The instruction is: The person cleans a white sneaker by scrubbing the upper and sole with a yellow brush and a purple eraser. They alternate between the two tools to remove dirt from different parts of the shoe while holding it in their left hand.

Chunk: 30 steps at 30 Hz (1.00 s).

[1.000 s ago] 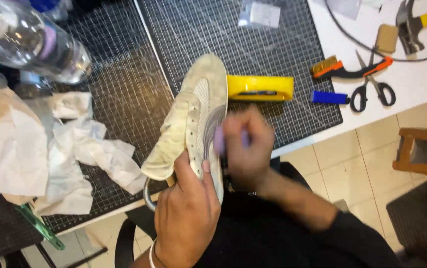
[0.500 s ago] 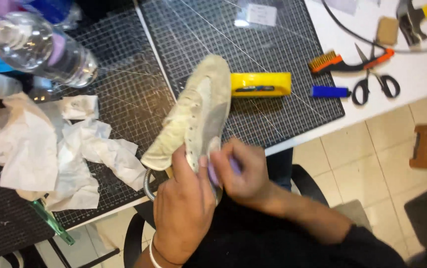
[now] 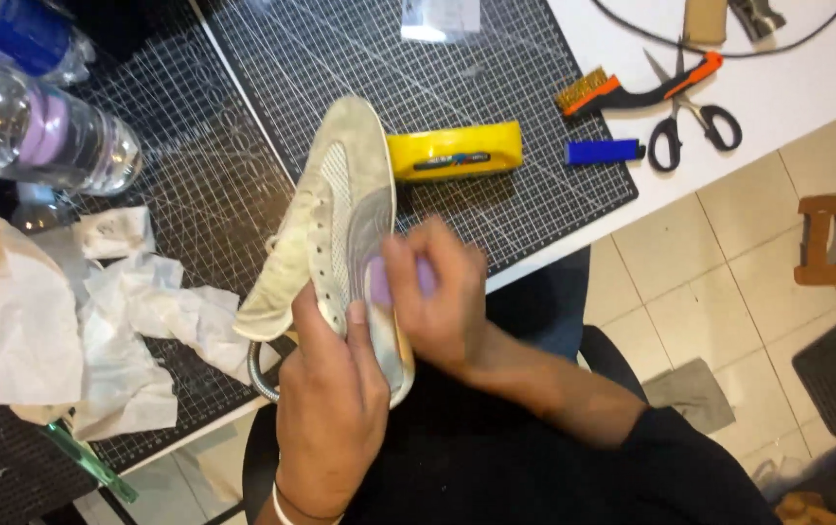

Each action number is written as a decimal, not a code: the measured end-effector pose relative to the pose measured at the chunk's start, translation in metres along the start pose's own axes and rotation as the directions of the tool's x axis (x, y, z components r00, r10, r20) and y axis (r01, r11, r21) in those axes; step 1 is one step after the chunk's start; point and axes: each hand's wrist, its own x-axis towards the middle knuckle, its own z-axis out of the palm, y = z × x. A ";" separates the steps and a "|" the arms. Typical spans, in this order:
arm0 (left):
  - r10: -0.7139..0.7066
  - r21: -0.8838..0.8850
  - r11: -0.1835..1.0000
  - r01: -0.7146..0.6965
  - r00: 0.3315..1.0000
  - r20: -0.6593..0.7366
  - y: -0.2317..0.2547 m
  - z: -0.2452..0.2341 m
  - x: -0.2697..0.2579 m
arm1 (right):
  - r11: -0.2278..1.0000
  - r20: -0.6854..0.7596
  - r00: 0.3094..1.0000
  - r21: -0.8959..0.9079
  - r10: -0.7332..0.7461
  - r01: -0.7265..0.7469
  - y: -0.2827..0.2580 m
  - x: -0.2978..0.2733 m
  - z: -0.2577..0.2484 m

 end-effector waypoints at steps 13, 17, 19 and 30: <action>-0.117 -0.029 0.992 0.120 0.989 0.090 -0.001 -0.003 0.009 | 0.992 0.178 0.976 0.037 -0.122 0.118 -0.010 -0.015 -0.011; -0.147 -0.029 0.988 0.151 0.982 0.115 -0.010 0.001 0.007 | 0.957 0.229 0.932 -0.012 -0.280 0.290 -0.002 -0.012 -0.010; -0.099 -0.097 0.989 0.111 0.987 0.124 -0.002 -0.002 0.008 | 0.977 0.147 0.970 -0.059 -0.193 0.204 0.003 0.011 -0.004; 0.226 -0.244 0.949 -0.201 0.971 0.081 -0.007 -0.002 0.006 | 0.945 0.138 0.945 -0.101 -0.296 0.310 0.015 0.000 -0.013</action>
